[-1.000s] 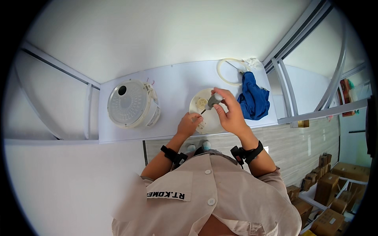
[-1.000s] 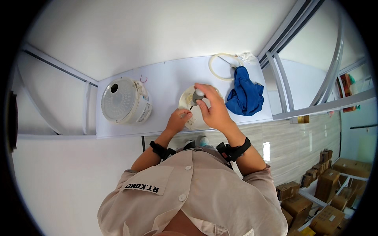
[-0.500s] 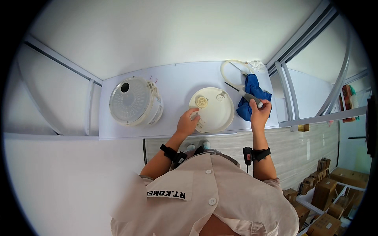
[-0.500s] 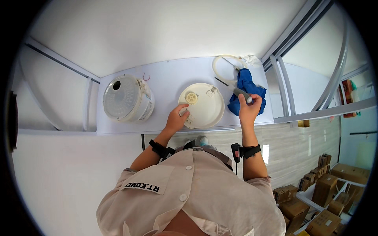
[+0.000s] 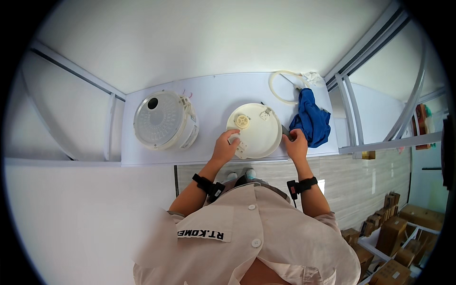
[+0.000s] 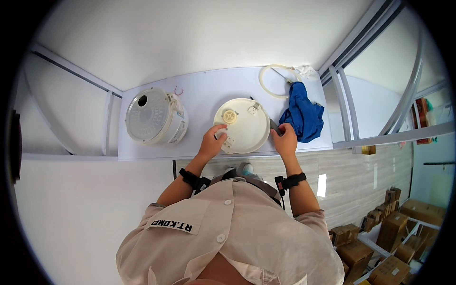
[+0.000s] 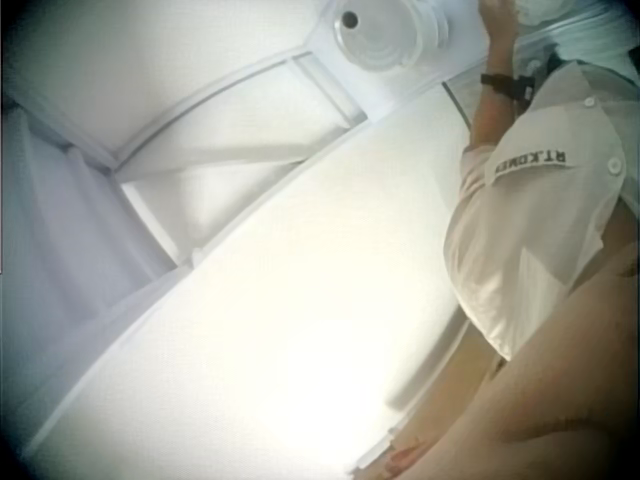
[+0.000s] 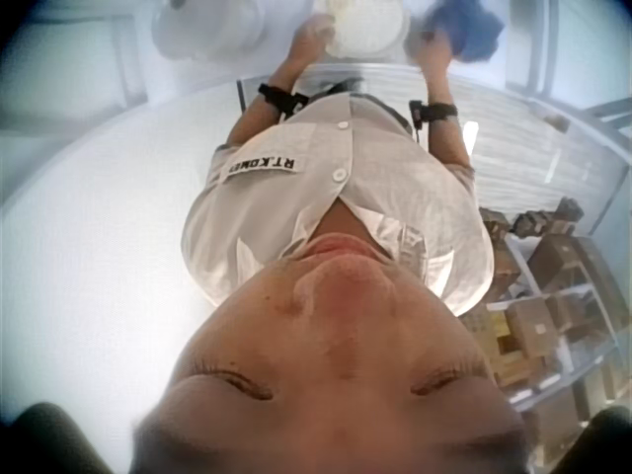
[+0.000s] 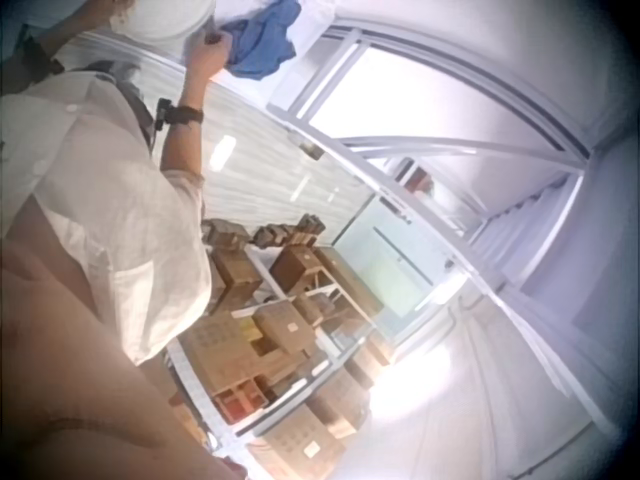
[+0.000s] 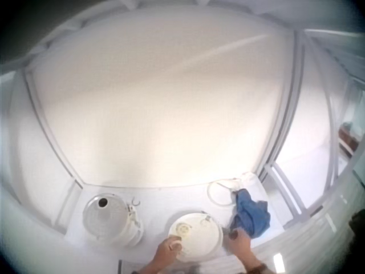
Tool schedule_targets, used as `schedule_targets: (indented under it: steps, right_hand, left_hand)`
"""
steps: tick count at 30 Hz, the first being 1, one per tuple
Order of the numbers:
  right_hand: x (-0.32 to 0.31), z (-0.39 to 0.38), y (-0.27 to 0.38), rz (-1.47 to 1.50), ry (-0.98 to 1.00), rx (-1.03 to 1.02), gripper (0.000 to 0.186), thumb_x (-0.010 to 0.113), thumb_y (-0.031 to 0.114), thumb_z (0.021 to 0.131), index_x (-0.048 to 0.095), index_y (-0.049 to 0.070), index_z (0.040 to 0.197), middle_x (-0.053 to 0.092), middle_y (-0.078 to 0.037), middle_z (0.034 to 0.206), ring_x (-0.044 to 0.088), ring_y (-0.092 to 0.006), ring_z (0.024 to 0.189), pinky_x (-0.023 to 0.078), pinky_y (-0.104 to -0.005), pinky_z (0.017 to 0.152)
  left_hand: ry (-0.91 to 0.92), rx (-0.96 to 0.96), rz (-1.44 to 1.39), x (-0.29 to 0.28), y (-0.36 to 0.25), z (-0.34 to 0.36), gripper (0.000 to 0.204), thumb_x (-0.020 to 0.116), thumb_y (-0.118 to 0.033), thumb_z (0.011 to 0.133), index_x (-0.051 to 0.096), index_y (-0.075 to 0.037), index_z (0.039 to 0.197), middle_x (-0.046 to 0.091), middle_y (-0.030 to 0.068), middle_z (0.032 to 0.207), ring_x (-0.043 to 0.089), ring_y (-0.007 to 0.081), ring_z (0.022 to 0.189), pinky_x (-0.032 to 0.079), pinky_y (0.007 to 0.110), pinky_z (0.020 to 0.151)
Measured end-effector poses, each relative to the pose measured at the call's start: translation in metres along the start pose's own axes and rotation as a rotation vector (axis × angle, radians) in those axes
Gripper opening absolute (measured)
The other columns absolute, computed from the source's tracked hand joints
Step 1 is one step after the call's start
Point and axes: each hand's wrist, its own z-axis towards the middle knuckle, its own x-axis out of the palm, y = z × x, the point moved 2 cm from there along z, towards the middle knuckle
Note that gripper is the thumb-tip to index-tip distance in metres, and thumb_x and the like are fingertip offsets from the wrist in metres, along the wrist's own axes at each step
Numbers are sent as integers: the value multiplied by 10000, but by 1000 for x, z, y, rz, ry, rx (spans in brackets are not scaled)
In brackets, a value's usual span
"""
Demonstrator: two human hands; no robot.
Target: The person disassembles a white plastic appliance cover, uses a screwdriver to remove screws, and wipes the parts with a blue cloth. The person then reassembles the cover and continues wiping the components.
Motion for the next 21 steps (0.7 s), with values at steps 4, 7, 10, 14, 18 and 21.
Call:
schedule_targets:
  steps: [4, 7, 10, 14, 18, 21]
  right_hand:
    - [2, 3, 18, -228, 79, -127, 308, 842, 200, 780, 646, 88, 989, 658, -120, 926, 657, -370, 913, 523, -487, 765]
    - [-4, 6, 35, -297, 68, -167, 280, 813, 173, 802, 661, 95, 1025, 657, -121, 979, 663, -380, 931, 539, -474, 792]
    - [-13, 6, 69, -310, -28, -323, 296, 792, 156, 817, 677, 101, 1084, 659, -125, 1055, 668, -386, 959, 555, -470, 818]
    - [2, 0, 116, -204, 157, -502, 367, 798, 169, 826, 678, 109, 1167, 646, -127, 1143, 676, -375, 1022, 573, -463, 827]
    - [39, -8, 144, -67, 348, -604, 427, 823, 273, 839, 673, 103, 1201, 633, -130, 1194, 689, -366, 1038, 586, -451, 799]
    - [59, -5, 149, -143, 249, -610, 505, 850, 358, 838, 669, 62, 1205, 631, -135, 1204, 695, -363, 994, 579, -438, 820]
  left_hand:
    - [-26, 61, 14, 1, -2, -3, 322, 692, -124, 961, 702, -33, 1269, 742, 142, 1223, 696, 229, 1104, 533, 352, 965]
    - [31, -70, 18, -1, -4, -7, 304, 698, -133, 955, 707, -52, 1248, 736, 149, 1226, 695, 244, 1114, 531, 356, 972]
    - [18, -43, 69, -2, -10, -12, 278, 708, -145, 948, 711, -62, 1214, 730, 163, 1224, 694, 272, 1123, 528, 367, 978]
    - [-6, 16, 111, -1, -13, -13, 279, 720, -157, 933, 706, -56, 1193, 717, 179, 1203, 689, 326, 1119, 527, 395, 979]
    - [23, 18, 155, -5, -18, -12, 295, 721, -152, 921, 695, -58, 1199, 704, 188, 1190, 680, 365, 1111, 526, 419, 989]
    - [13, 35, 158, -4, -14, -11, 321, 715, -141, 918, 675, -58, 1225, 701, 191, 1192, 675, 378, 1124, 521, 431, 1003]
